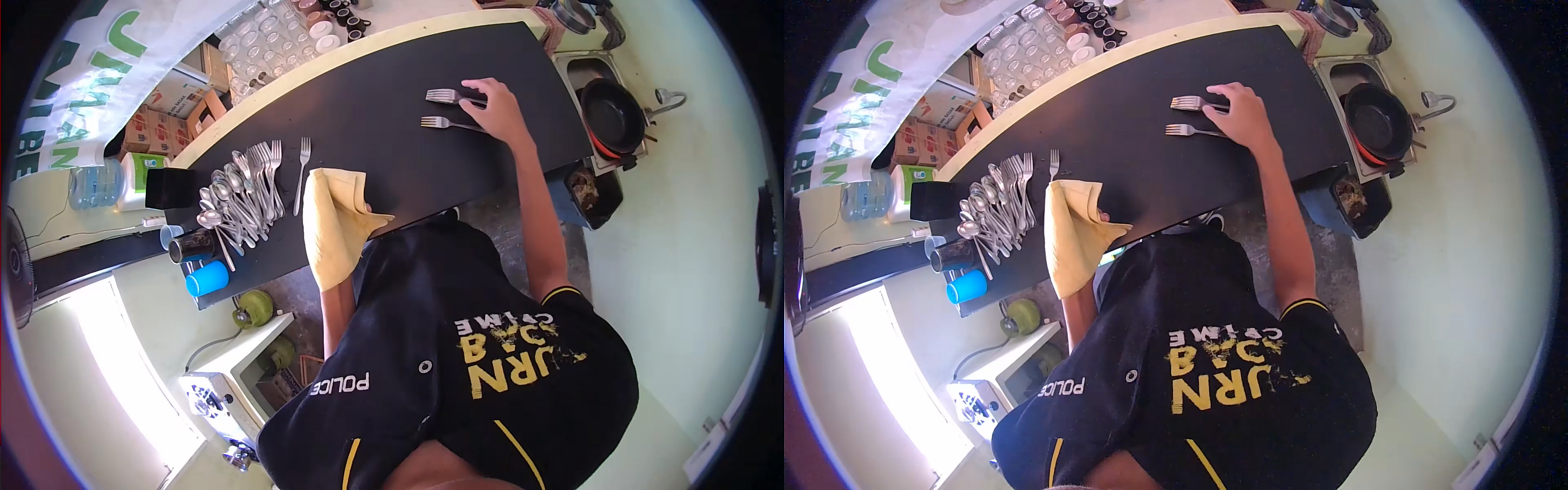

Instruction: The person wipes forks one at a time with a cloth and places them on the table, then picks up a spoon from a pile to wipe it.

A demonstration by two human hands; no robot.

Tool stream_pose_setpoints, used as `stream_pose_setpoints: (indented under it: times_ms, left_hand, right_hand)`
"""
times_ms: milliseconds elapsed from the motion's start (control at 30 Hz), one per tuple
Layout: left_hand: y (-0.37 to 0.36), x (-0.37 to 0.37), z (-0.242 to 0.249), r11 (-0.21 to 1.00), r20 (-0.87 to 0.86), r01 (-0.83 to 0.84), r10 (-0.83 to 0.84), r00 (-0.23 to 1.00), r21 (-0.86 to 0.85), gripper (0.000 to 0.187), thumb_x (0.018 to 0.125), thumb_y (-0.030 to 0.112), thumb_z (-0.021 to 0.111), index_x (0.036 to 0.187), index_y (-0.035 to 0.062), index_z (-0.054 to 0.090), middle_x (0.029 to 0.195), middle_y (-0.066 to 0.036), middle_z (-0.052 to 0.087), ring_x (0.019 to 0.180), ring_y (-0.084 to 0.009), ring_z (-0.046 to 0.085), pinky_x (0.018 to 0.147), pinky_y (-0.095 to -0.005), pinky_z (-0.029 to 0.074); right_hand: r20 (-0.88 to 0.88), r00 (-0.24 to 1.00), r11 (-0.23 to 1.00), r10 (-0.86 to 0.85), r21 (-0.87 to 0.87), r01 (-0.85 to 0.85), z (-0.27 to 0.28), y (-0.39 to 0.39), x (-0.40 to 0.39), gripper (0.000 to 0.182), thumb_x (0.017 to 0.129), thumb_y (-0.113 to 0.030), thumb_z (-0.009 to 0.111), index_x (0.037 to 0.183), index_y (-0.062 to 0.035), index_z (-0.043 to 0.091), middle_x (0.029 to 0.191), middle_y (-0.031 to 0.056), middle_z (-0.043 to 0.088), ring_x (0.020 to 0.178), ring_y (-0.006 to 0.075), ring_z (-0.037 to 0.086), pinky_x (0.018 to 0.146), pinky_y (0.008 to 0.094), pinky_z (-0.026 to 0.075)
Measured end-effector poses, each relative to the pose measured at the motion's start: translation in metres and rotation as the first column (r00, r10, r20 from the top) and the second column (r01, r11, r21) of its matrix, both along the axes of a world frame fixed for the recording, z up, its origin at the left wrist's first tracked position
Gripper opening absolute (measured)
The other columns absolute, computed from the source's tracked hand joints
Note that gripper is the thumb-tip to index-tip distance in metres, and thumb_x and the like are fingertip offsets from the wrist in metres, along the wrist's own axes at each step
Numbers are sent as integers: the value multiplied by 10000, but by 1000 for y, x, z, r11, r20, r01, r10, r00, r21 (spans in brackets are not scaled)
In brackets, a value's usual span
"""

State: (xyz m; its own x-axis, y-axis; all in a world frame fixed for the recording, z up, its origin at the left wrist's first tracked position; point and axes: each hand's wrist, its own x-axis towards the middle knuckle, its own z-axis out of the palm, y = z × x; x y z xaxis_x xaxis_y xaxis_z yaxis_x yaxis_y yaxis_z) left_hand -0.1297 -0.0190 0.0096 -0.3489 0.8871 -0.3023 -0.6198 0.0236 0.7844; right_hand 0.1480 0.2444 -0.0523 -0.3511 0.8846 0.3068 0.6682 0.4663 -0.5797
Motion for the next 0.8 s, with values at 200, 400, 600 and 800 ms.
stream_pose_setpoints:
  times_ms: [200, 400, 600, 800]
  left_hand:
    - [-2, 3, -7, 1000, 26, -7, 6, 1000, 17, 445, 1071, 473, 543, 1223, 55, 546, 1007, -100, 612, 803, -224, 635, 694, -393, 559]
    - [0, 3, -17, 1000, -26, -7, 8, 1000, 30, 451, 1061, 477, 559, 1255, 70, 539, 1003, -100, 612, 811, -236, 634, 695, -426, 569]
    - [-4, 7, -10, 999, -11, -28, 28, 1000, 21, 418, 1075, 452, 545, 1231, 64, 542, 1013, -92, 601, 806, -225, 632, 699, -389, 556]
    - [-7, 9, -3, 998, 42, -59, 59, 997, -2, 405, 1081, 452, 532, 1186, 61, 548, 984, -88, 598, 798, -213, 621, 681, -378, 547]
  right_hand:
    - [137, 988, 990, 70, -131, -52, -2, 16, 19, 195, 897, -315, 731, 1012, -165, 780, 1175, 78, 697, 1129, 308, 634, 982, 438, 489]
    - [241, 963, 983, 123, -165, -85, 2, 22, 15, 151, 916, -313, 716, 953, -180, 776, 1152, 67, 665, 1158, 305, 604, 985, 454, 468]
    - [238, 965, 981, 113, -181, -70, -11, 37, 14, 170, 947, -304, 679, 1019, -163, 745, 1074, 81, 678, 1060, 305, 638, 920, 444, 498]
    - [54, 995, 973, 86, -219, -72, -8, 38, 4, 147, 980, -243, 625, 1032, -116, 677, 957, 92, 690, 913, 313, 663, 799, 445, 512]
